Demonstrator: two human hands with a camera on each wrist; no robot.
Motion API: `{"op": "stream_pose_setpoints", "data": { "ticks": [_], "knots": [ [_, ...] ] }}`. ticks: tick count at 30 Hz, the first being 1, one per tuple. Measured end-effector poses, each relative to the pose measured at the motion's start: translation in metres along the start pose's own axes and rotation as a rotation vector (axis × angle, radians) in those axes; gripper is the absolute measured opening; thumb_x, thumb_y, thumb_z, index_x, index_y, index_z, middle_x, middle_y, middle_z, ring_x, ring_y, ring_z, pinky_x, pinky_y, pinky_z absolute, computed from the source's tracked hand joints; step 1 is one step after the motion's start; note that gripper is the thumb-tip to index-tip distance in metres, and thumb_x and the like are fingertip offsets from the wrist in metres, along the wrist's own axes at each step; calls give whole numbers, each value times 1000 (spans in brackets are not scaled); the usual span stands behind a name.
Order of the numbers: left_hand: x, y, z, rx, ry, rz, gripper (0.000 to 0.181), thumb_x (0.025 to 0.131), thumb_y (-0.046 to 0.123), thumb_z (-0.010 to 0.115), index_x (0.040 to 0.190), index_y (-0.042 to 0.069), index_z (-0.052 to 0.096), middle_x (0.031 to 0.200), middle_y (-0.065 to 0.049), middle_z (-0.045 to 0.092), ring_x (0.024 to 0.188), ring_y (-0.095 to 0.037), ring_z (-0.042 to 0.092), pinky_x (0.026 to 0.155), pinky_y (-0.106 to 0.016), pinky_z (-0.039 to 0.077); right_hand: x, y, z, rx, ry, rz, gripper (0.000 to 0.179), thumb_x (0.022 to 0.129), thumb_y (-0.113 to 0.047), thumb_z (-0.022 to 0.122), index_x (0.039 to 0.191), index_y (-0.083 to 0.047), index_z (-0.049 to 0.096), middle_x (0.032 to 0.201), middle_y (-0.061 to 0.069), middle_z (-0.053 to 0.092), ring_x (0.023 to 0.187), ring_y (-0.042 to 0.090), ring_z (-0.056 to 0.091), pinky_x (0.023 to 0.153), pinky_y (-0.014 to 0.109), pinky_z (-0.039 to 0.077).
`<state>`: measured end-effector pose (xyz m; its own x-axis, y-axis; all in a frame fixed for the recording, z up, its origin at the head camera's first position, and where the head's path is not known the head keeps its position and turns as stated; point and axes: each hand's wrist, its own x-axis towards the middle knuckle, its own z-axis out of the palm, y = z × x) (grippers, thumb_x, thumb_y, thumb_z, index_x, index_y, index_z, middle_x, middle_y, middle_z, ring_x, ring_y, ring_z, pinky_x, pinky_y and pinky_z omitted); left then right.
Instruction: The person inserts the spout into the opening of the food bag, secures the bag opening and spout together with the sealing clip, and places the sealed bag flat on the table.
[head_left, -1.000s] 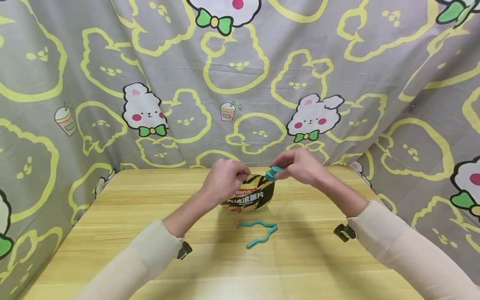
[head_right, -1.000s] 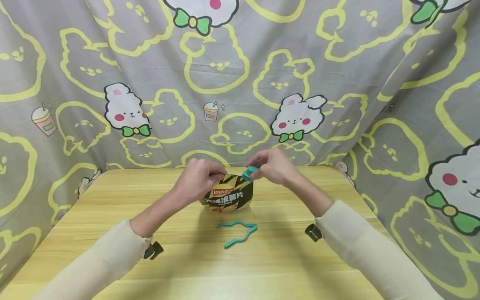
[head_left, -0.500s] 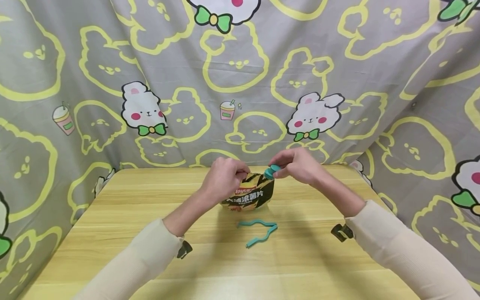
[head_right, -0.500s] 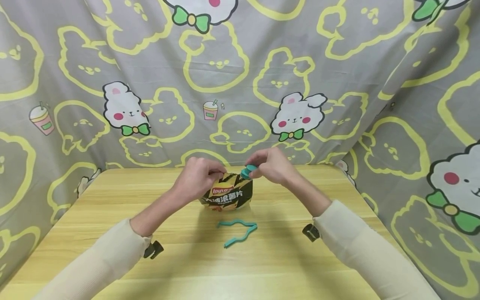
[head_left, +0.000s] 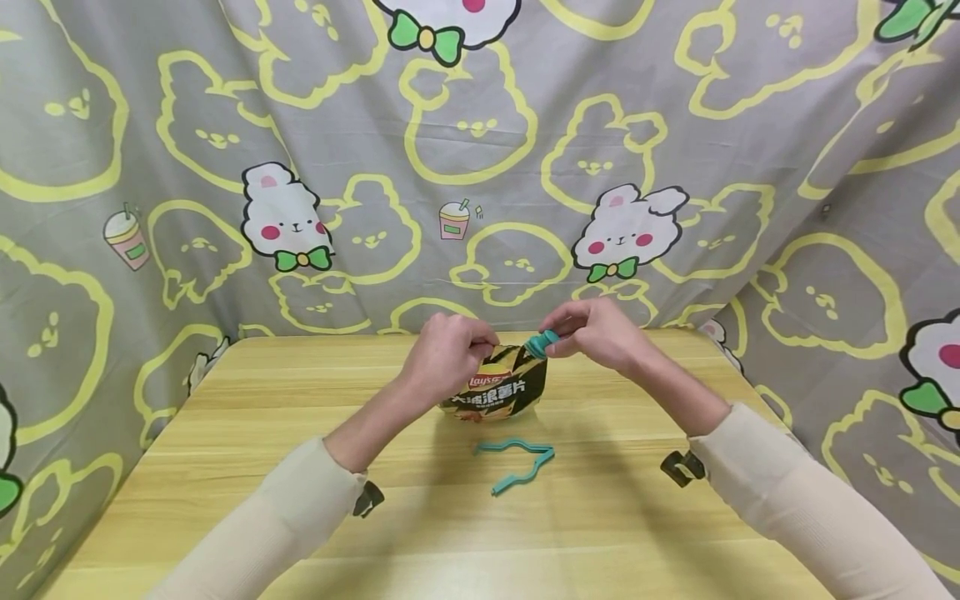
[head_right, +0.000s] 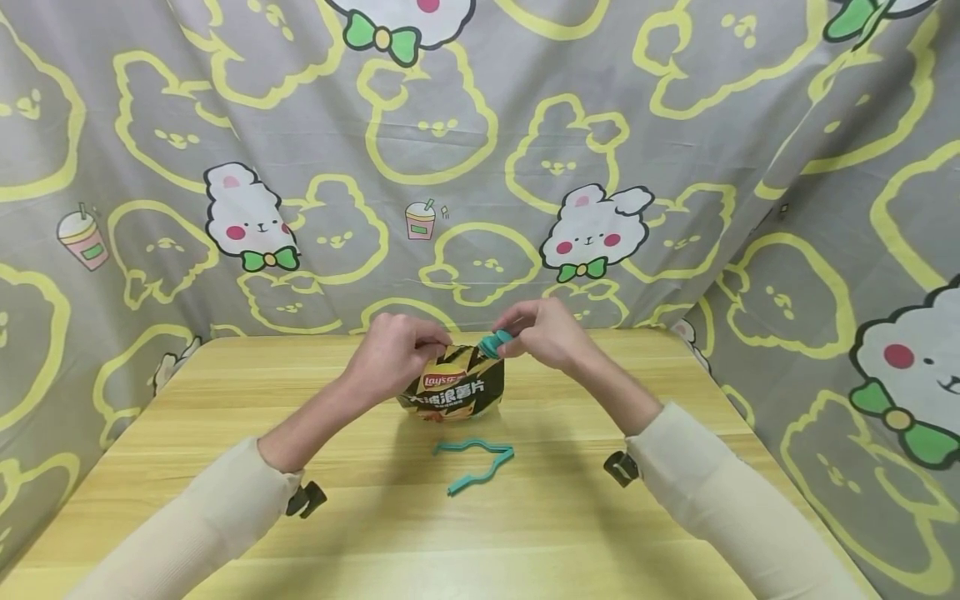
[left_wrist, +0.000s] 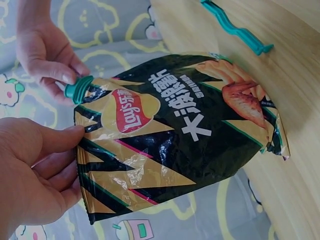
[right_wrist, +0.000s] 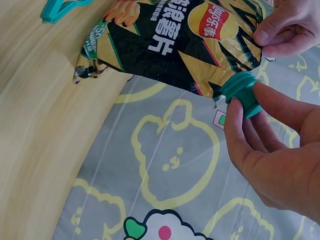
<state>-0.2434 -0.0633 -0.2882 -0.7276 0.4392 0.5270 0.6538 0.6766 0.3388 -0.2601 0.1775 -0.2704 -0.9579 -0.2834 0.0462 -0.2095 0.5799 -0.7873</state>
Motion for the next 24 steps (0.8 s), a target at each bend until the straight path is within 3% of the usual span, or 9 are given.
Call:
{"op": "stream_pose_setpoints", "data": {
  "ticks": [11, 24],
  "knots": [
    [0, -2, -2, -8, -8, -6, 26, 87, -10, 62, 87, 7, 82, 84, -3, 78, 68, -11, 66, 76, -32, 61, 0, 4, 0, -9, -3, 29, 27, 86, -16, 80, 111, -8, 72, 103, 10, 76, 95, 22, 71, 97, 46, 51],
    [1, -4, -1, -6, 1, 4, 27, 85, -11, 61, 86, 6, 82, 84, -3, 78, 70, -10, 70, 74, -31, 61, 0, 6, 6, 25, 1, -10, 24, 85, -4, 78, 109, -6, 74, 100, 8, 77, 92, 20, 73, 93, 42, 57]
  ]
}}
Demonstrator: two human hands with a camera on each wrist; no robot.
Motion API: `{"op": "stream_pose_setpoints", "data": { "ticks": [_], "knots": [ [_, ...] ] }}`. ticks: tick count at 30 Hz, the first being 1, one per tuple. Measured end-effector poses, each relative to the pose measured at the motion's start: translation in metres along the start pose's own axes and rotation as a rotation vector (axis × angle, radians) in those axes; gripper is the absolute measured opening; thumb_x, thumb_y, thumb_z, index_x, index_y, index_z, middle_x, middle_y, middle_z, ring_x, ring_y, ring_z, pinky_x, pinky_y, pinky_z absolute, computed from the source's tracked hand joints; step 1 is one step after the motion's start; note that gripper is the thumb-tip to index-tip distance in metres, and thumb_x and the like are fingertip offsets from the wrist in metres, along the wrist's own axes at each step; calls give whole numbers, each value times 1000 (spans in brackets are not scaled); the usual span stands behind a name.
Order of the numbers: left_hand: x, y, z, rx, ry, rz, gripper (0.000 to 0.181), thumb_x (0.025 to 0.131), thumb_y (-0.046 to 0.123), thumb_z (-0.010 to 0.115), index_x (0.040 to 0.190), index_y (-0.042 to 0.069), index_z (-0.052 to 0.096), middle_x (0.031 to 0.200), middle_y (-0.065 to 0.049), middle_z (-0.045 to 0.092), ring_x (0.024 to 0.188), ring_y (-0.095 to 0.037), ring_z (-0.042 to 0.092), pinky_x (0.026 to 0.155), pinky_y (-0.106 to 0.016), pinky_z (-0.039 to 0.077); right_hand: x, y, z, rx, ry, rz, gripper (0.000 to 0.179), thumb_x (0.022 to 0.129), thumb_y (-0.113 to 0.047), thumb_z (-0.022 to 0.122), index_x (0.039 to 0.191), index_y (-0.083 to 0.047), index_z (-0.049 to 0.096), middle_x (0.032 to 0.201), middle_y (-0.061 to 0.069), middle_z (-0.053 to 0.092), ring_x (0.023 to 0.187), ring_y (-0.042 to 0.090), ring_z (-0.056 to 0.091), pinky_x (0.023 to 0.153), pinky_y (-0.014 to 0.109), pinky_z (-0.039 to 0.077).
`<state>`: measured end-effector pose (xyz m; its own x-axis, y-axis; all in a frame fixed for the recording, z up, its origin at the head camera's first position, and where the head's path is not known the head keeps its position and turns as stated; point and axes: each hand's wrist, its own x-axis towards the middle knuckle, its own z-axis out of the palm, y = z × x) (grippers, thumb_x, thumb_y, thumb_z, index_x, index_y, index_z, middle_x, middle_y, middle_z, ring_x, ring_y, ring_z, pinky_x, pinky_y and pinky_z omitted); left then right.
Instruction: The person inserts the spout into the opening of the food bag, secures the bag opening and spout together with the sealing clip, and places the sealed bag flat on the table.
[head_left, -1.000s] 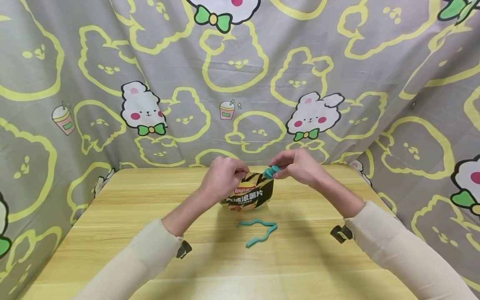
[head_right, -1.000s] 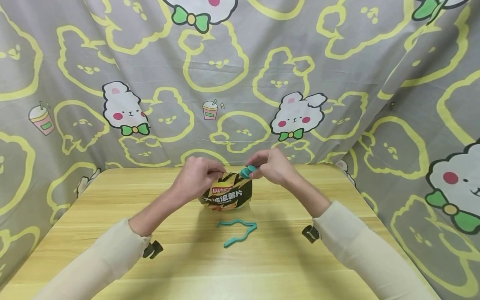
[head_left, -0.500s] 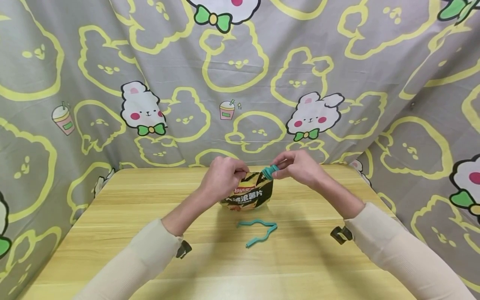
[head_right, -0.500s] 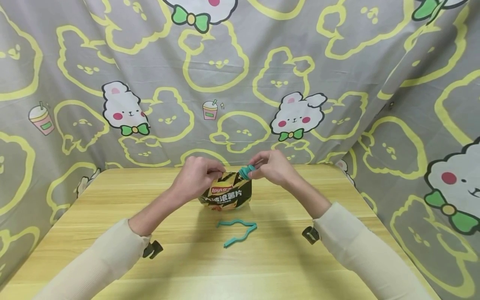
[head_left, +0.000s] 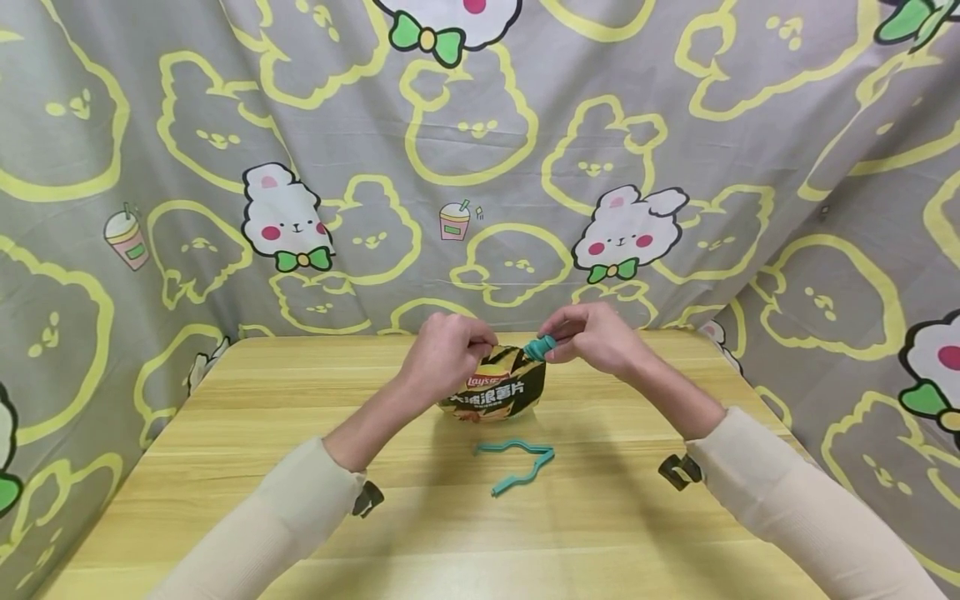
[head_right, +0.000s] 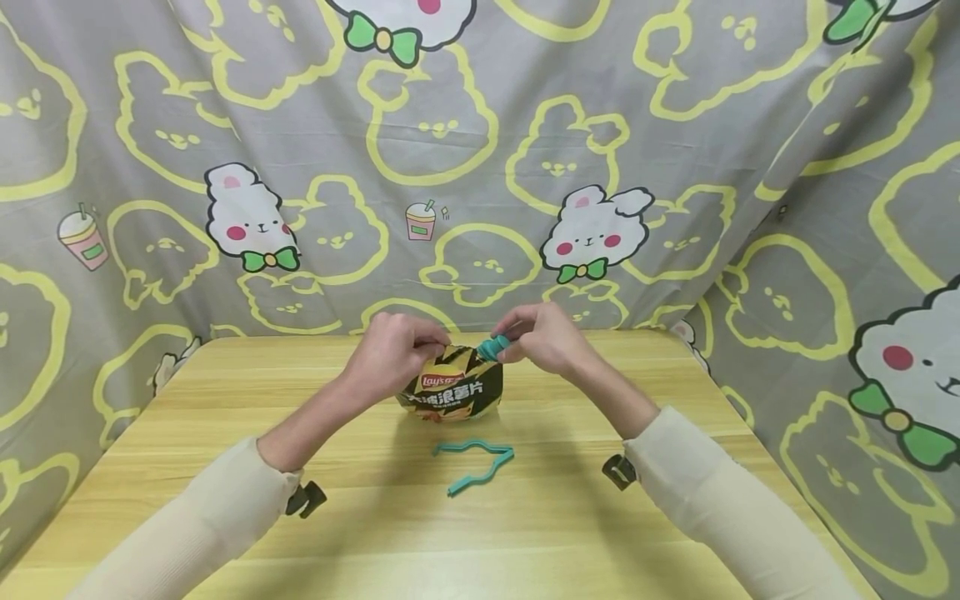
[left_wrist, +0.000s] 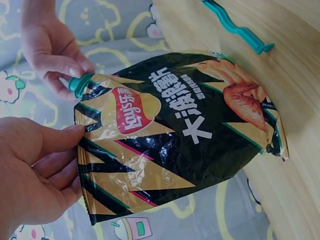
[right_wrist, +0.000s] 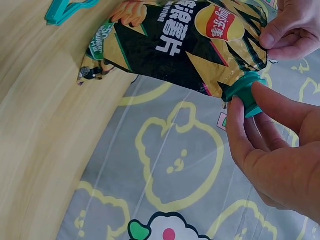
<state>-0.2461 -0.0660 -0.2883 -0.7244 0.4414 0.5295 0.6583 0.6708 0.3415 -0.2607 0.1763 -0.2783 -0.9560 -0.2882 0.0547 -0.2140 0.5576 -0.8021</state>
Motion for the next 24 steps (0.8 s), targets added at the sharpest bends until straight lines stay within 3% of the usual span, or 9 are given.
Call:
{"op": "stream_pose_setpoints", "data": {
  "ticks": [12, 24],
  "knots": [
    [1, 0, -2, -17, -11, 3, 26, 87, -9, 62, 87, 7, 82, 85, -3, 79, 69, -10, 70, 73, -30, 61, 2, 3, 0, -28, 5, -29, 25, 82, -2, 81, 105, -1, 75, 98, 12, 77, 91, 22, 74, 89, 39, 58],
    [1, 1, -2, -29, -21, -12, 23, 89, -7, 64, 88, 8, 82, 84, -3, 79, 65, -8, 65, 72, -29, 61, 2, -2, 4, -78, 34, -63, 26, 81, -5, 83, 106, -2, 77, 95, 10, 78, 83, 16, 72, 79, 30, 57]
  ]
}}
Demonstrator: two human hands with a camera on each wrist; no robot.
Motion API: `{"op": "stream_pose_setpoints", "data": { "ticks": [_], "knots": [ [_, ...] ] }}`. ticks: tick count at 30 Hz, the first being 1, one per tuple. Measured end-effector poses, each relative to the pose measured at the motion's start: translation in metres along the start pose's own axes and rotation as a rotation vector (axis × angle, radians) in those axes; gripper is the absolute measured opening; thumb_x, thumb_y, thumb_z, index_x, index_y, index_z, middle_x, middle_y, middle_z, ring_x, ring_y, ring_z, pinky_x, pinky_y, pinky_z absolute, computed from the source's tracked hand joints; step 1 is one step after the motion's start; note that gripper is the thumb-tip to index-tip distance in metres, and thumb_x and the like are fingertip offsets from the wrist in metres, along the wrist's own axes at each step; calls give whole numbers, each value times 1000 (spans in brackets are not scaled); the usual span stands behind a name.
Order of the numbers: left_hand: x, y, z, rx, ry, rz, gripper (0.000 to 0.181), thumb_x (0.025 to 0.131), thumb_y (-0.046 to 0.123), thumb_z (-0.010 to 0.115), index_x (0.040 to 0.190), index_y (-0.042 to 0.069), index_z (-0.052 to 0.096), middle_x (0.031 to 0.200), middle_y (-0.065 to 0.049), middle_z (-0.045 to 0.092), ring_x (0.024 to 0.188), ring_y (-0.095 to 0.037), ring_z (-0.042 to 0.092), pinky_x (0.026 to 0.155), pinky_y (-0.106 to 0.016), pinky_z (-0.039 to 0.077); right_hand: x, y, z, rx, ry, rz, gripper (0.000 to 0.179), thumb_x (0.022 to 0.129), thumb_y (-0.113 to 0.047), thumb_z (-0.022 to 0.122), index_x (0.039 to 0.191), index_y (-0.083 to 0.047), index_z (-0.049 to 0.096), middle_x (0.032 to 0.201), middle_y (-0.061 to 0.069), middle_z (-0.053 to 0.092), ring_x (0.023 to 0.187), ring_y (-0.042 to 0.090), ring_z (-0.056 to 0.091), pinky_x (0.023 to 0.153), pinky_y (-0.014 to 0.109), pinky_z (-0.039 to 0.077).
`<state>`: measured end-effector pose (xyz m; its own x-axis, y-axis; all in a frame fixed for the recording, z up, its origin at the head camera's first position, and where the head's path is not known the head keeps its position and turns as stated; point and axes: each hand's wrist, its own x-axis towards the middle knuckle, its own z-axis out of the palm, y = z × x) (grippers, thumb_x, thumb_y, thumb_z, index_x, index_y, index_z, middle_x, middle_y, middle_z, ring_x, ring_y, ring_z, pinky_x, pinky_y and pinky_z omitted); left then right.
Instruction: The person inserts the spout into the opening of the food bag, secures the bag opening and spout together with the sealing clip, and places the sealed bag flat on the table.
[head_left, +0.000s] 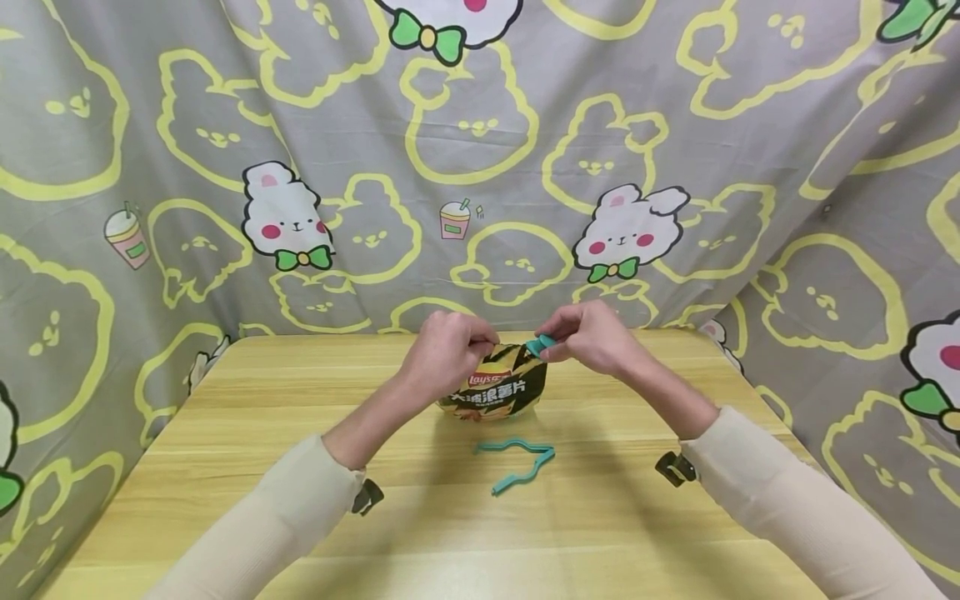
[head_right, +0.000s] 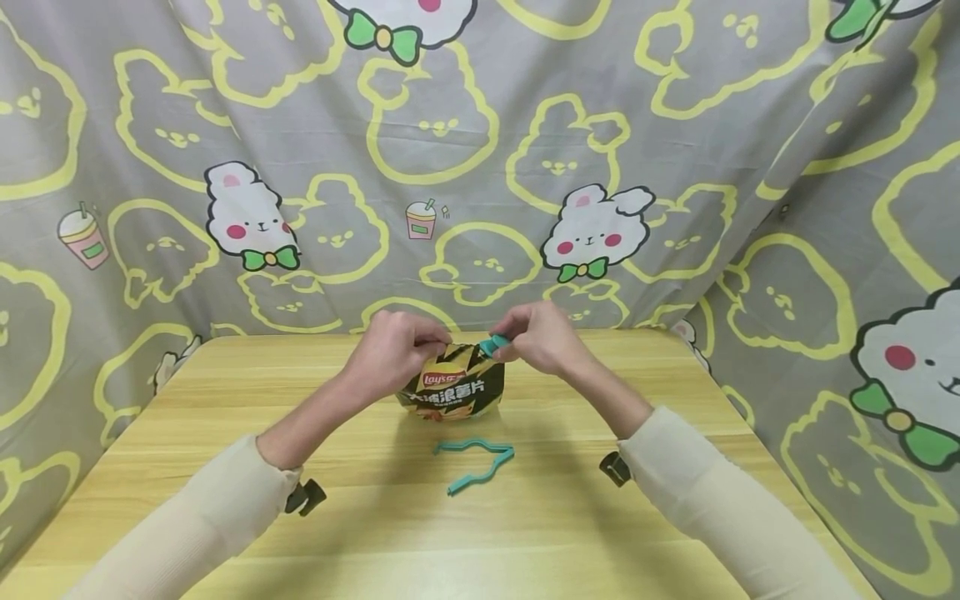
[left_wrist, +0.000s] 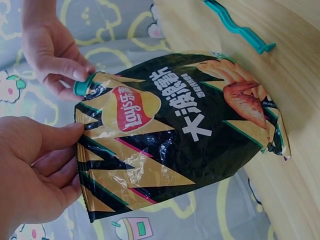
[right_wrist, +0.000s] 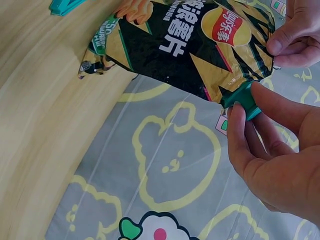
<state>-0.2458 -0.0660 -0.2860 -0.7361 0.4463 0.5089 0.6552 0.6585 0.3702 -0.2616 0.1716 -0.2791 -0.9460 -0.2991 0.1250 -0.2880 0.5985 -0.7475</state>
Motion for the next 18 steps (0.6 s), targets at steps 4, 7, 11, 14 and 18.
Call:
{"op": "stream_pose_setpoints", "data": {
  "ticks": [4, 7, 11, 14, 18],
  "knots": [
    [0, -1, 0, -1, 0, 5, 22, 89, -7, 65, 88, 7, 82, 85, -3, 79, 64, -7, 65, 70, -27, 60, 0, -1, 1, 1, 3, 4, 27, 80, -4, 83, 106, -3, 77, 95, 10, 78, 82, 16, 72, 78, 29, 57],
    [1, -1, 0, -3, 1, 8, 22, 89, -7, 64, 87, 7, 82, 84, -4, 79, 64, -8, 66, 69, -27, 60, 0, -2, 1, -2, -2, 3, 27, 80, -4, 83, 106, -3, 77, 96, 10, 78, 83, 17, 72, 79, 30, 57],
    [1, -1, 0, -7, 0, -2, 23, 89, -6, 64, 87, 8, 82, 84, -3, 79, 65, -9, 66, 70, -27, 60, 0, -3, 1, -10, 2, 8, 28, 80, -3, 82, 108, -4, 78, 98, 10, 78, 85, 18, 72, 81, 32, 57],
    [1, -2, 0, -10, 0, -5, 23, 89, -6, 64, 87, 8, 82, 84, -3, 78, 66, -8, 66, 71, -28, 60, 1, -3, 1, -23, 8, 22, 30, 81, -4, 82, 111, -6, 78, 99, 9, 78, 87, 18, 72, 83, 34, 58],
    [1, -2, 0, -10, 9, -2, 25, 88, -8, 63, 86, 8, 82, 83, -3, 78, 65, -8, 65, 71, -28, 60, 0, -2, 0, -42, -5, 35, 34, 83, -7, 81, 116, -9, 77, 101, 9, 78, 90, 19, 72, 87, 39, 58]
  ]
}}
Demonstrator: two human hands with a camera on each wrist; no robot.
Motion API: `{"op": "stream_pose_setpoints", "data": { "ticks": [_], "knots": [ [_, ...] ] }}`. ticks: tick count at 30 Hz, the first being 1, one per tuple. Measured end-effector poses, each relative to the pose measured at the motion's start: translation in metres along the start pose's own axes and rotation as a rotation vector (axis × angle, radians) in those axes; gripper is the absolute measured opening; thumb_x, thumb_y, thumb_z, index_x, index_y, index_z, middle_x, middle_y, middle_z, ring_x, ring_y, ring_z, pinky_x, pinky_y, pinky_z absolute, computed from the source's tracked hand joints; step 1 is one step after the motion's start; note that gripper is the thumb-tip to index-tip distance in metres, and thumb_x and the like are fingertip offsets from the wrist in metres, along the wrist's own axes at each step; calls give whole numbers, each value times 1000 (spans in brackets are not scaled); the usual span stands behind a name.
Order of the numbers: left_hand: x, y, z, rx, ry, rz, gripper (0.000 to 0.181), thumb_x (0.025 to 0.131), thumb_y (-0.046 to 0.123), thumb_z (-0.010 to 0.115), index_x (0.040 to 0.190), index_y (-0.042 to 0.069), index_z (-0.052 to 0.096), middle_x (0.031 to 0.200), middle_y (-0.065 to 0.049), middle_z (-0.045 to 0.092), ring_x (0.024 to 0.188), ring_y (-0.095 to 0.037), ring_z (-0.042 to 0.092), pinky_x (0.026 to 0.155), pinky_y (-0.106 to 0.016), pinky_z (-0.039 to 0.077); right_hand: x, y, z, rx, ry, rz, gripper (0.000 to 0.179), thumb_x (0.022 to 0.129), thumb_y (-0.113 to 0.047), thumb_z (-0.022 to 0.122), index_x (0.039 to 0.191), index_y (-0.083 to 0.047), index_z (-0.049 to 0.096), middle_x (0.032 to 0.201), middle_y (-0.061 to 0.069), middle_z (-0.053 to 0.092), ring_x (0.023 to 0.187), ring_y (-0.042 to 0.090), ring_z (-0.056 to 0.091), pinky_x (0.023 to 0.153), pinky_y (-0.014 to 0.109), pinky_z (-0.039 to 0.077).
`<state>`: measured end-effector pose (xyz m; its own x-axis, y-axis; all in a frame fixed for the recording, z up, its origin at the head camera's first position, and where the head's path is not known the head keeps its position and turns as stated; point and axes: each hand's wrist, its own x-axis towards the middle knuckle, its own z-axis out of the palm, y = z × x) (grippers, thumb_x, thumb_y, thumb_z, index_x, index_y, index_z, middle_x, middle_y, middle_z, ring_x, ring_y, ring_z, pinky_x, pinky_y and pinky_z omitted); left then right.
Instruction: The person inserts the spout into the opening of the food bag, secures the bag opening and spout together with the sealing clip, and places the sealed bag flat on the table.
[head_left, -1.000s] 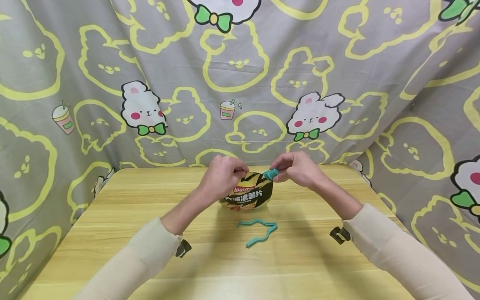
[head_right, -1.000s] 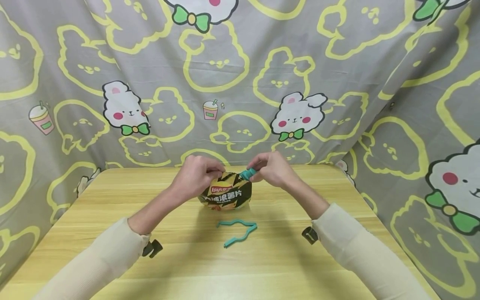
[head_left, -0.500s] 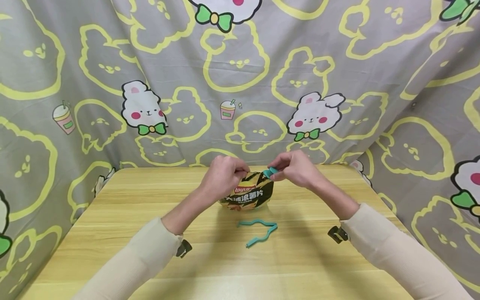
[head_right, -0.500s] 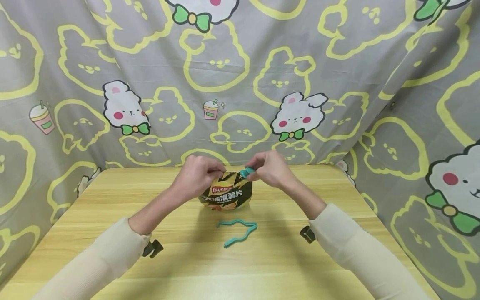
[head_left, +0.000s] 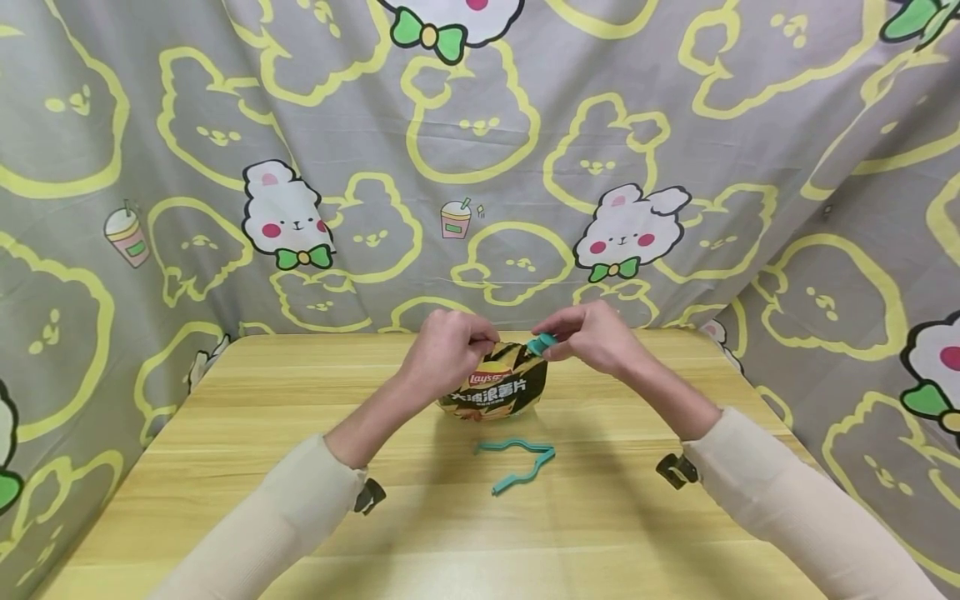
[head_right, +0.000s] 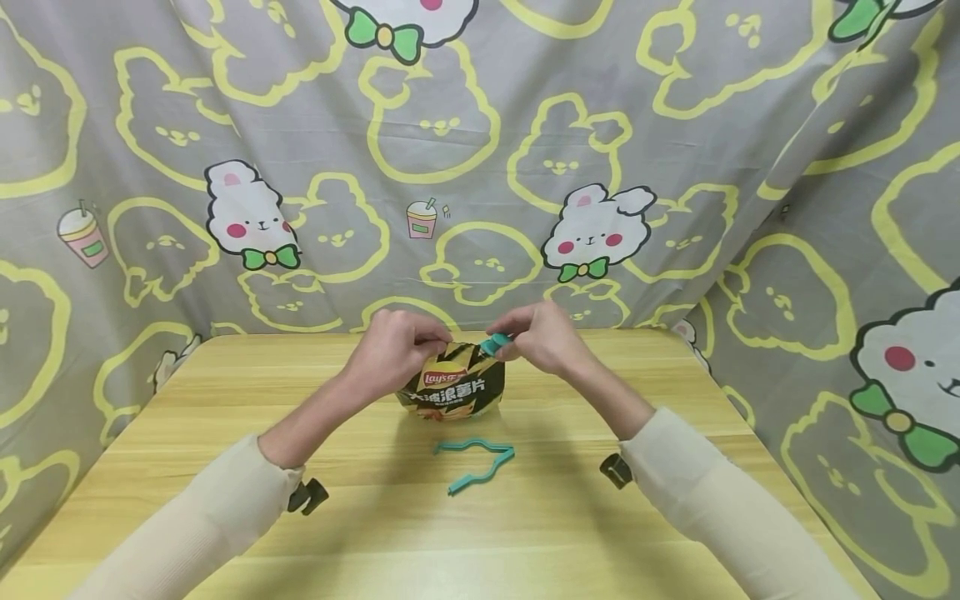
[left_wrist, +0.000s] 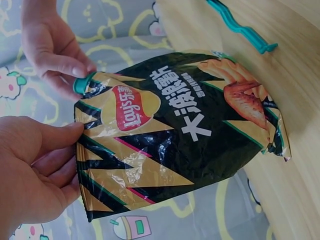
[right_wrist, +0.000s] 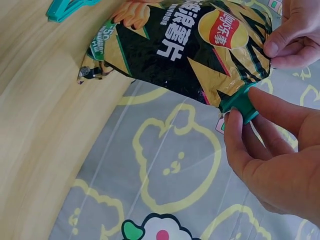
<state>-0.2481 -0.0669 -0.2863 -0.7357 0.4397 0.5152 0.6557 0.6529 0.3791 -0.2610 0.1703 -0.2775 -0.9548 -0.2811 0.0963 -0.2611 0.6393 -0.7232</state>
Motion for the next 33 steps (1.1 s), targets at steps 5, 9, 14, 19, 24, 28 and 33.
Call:
{"op": "stream_pose_setpoints", "data": {
  "ticks": [5, 9, 14, 19, 24, 28, 33],
  "knots": [
    [0, -1, 1, -2, 7, 1, 25, 88, -9, 63, 86, 8, 82, 83, -3, 78, 66, -9, 67, 71, -28, 60, -3, 1, -5, -4, -36, 2, 43, 85, -8, 80, 127, -10, 72, 110, 11, 77, 96, 21, 72, 91, 43, 57],
    [0, -1, 1, -4, 7, 0, 25, 88, -9, 63, 87, 8, 82, 84, -4, 79, 68, -10, 69, 72, -28, 60, -6, 3, -9, -21, -44, -7, 50, 84, -8, 80, 132, -6, 67, 116, 15, 74, 103, 27, 71, 93, 43, 57],
    [-1, -1, 1, -9, 12, 8, 26, 87, -10, 62, 88, 7, 82, 84, -4, 78, 65, -9, 67, 72, -28, 60, -10, 14, -13, -27, -65, 7, 49, 82, 0, 74, 130, 1, 65, 117, 19, 71, 107, 31, 67, 94, 44, 57],
    [-1, -2, 1, -9, 16, 21, 25, 87, -9, 63, 88, 6, 82, 84, -5, 79, 64, -9, 66, 72, -28, 60, -17, 30, -10, -62, -52, 21, 38, 81, 1, 73, 119, -1, 69, 110, 16, 72, 103, 27, 68, 90, 41, 57],
    [-1, -2, 1, -15, 12, 26, 24, 87, -9, 63, 88, 6, 82, 84, -5, 78, 64, -8, 65, 72, -28, 60, -23, 44, 7, -100, -68, 31, 31, 79, -3, 78, 110, -5, 74, 103, 10, 73, 94, 21, 67, 83, 37, 58],
    [-1, -3, 1, -16, 9, 21, 24, 87, -9, 63, 88, 6, 82, 82, -4, 78, 62, -7, 62, 72, -28, 60, -28, 54, 31, -84, -123, 22, 30, 77, -1, 78, 107, -6, 76, 102, 7, 75, 93, 20, 69, 83, 37, 59],
    [-1, -2, -1, -15, 5, 19, 23, 89, -7, 64, 88, 7, 82, 83, -4, 78, 63, -7, 64, 72, -28, 60, -33, 67, 58, -88, -140, -20, 26, 73, -1, 80, 99, -6, 78, 97, 8, 77, 91, 21, 70, 82, 36, 58]
  ]
}}
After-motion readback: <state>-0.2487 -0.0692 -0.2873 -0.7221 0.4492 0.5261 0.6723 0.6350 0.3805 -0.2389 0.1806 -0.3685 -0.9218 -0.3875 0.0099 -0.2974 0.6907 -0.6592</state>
